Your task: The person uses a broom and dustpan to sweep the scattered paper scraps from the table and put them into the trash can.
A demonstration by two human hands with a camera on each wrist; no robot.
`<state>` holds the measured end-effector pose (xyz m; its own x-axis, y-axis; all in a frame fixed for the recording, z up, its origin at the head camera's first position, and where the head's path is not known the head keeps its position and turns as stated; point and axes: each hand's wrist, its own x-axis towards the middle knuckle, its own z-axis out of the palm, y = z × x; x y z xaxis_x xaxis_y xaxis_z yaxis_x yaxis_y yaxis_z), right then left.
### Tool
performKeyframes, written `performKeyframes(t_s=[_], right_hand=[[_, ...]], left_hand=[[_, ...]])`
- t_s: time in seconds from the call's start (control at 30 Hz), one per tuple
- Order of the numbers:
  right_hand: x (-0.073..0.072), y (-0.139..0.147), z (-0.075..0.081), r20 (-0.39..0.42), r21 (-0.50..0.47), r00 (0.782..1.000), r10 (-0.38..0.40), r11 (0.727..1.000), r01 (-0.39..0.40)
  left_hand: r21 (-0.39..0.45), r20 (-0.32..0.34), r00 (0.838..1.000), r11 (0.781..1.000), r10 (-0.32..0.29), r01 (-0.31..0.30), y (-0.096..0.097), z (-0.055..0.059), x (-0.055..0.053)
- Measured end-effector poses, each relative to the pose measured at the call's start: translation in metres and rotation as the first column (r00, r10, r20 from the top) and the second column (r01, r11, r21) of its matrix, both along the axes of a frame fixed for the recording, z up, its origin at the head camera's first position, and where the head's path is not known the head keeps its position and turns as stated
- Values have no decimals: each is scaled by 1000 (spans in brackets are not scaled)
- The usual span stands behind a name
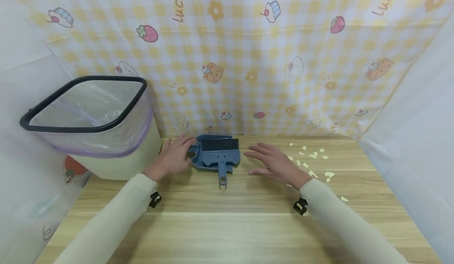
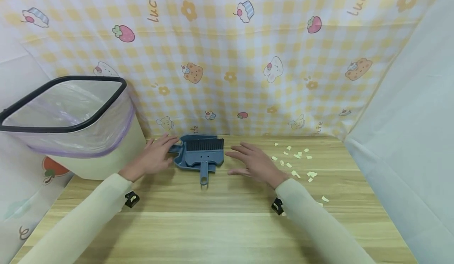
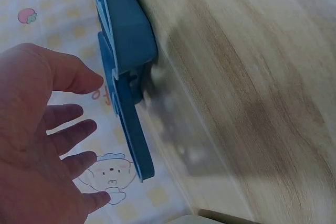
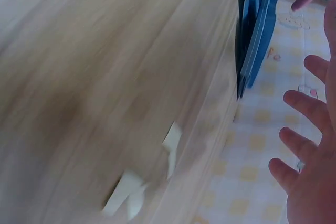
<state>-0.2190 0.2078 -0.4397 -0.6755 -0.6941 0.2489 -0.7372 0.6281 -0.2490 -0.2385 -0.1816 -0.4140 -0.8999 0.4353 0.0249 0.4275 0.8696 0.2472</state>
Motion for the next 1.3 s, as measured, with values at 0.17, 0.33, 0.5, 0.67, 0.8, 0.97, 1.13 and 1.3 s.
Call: performKeyframes(t_s=[0.17, 0.33, 0.5, 0.67, 0.8, 0.97, 1.13, 1.3], right_hand=[[-11, -24, 0, -28, 3, 997, 70, 998, -70], [-22, -45, -6, -40, -15, 989, 143, 989, -144], [-32, -58, -10, 9, -5, 975, 221, 975, -221], [-35, -65, -10, -1, 23, 963, 271, 962, -271], [-36, -71, -11, -63, 72, 954, 293, 955, -288], [-37, -81, -12, -74, 160, 955, 286, 949, -272], [-38, -90, -13, -74, 233, 954, 289, 936, -265], [-41, -96, -13, -81, 262, 957, 277, 933, -248]], left_hand=[[-27, 11, 1000, 1000, 9, -9, -1, -5, -10], [-60, 12, 1000, 998, 24, -23, -2, -11, -18], [-95, 9, 999, 995, 32, -31, 0, -15, -22], [-112, 8, 1000, 994, 23, -22, 2, -17, -24], [-114, 13, 1000, 993, 23, -21, 4, -18, -26], [-126, 5, 1000, 992, 25, -24, 4, -21, -28], [-119, -9, 1000, 992, 26, -27, 4, -26, -31], [-119, -12, 999, 992, 29, -31, 6, -29, -31]])
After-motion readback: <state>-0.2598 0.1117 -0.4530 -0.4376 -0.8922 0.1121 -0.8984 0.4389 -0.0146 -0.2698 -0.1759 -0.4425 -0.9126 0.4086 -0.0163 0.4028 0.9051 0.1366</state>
